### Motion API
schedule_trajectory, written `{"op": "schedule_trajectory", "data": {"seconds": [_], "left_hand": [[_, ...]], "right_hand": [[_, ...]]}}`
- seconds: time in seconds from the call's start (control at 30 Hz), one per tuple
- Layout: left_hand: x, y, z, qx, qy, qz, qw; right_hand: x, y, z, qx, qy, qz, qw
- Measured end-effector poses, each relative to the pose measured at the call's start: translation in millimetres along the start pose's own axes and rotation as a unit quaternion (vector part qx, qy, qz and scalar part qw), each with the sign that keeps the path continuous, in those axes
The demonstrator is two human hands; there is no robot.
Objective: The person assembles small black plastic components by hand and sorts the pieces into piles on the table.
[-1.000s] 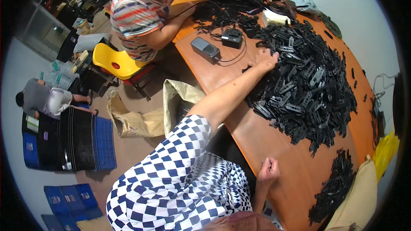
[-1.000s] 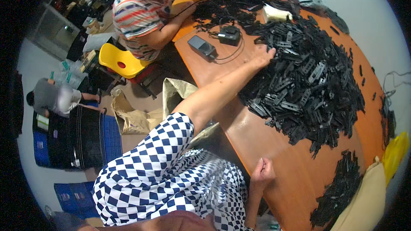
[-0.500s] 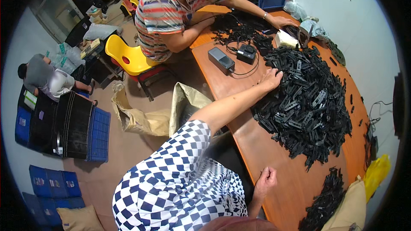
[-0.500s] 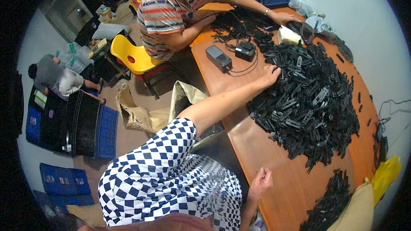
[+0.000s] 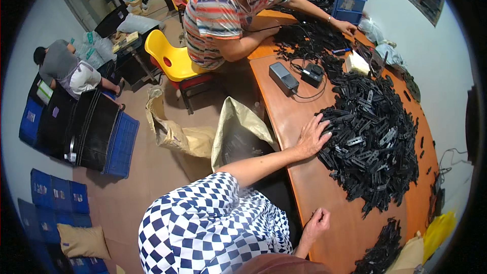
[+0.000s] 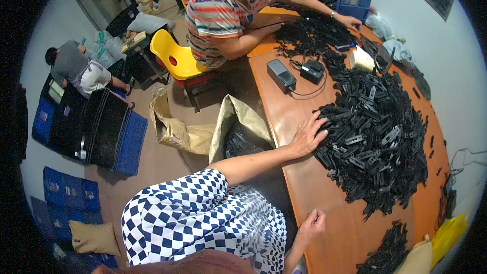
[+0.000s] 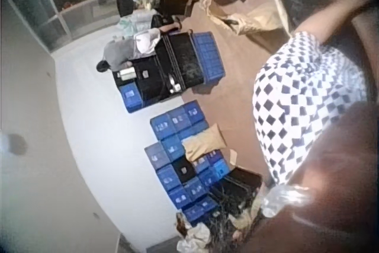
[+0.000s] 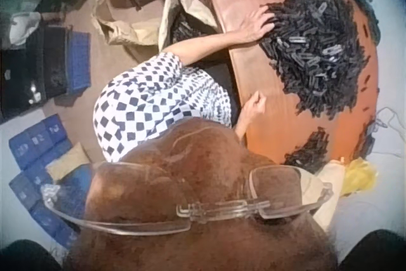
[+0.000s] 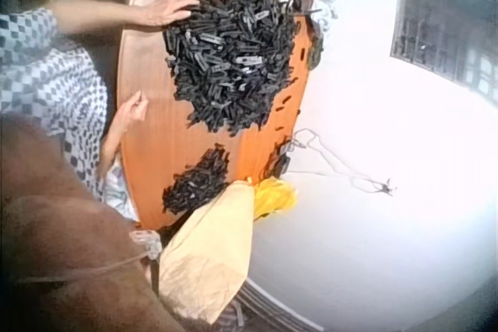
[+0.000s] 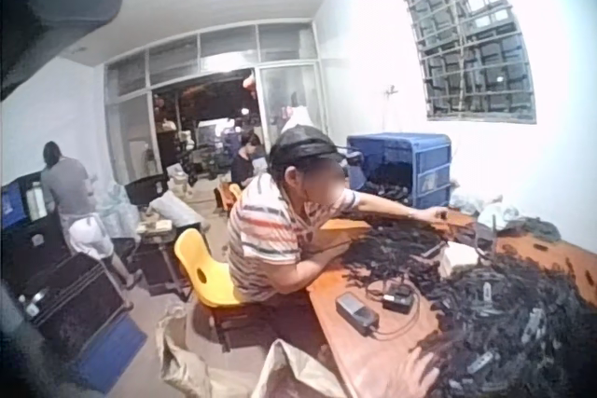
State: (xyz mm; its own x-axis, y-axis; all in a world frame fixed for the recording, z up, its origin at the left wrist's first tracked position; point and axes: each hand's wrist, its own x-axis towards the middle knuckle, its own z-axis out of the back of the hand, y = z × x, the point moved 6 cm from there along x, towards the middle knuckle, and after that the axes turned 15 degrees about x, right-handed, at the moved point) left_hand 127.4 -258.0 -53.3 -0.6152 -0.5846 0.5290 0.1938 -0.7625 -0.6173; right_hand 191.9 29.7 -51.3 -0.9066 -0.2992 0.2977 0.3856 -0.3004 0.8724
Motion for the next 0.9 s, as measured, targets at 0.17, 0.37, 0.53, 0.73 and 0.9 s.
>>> {"op": "schedule_trajectory", "data": {"seconds": [0.17,0.37,0.53,0.73,0.9], "left_hand": [[4.6,-3.8,-10.7,0.018,0.002,0.023,1.000],[1.4,-22.3,-21.5,0.005,-0.008,0.091,0.996],[-2.7,-38.6,-39.8,-0.007,-0.037,0.064,0.997],[2.3,-38.1,-38.1,-0.048,-0.004,-0.021,0.999],[-4.9,-40.5,-39.3,-0.043,-0.021,-0.073,0.996]], "right_hand": [[1.7,1.9,-1.8,-0.011,0.013,-0.006,1.000],[0.1,-2.3,1.6,0.031,0.017,-0.026,0.999],[-2.0,14.4,7.3,0.004,-0.007,0.004,1.000],[3.4,-17.8,19.6,0.037,-0.064,0.009,0.997],[-7.5,-38.7,97.0,-0.030,-0.147,0.014,0.989]]}}
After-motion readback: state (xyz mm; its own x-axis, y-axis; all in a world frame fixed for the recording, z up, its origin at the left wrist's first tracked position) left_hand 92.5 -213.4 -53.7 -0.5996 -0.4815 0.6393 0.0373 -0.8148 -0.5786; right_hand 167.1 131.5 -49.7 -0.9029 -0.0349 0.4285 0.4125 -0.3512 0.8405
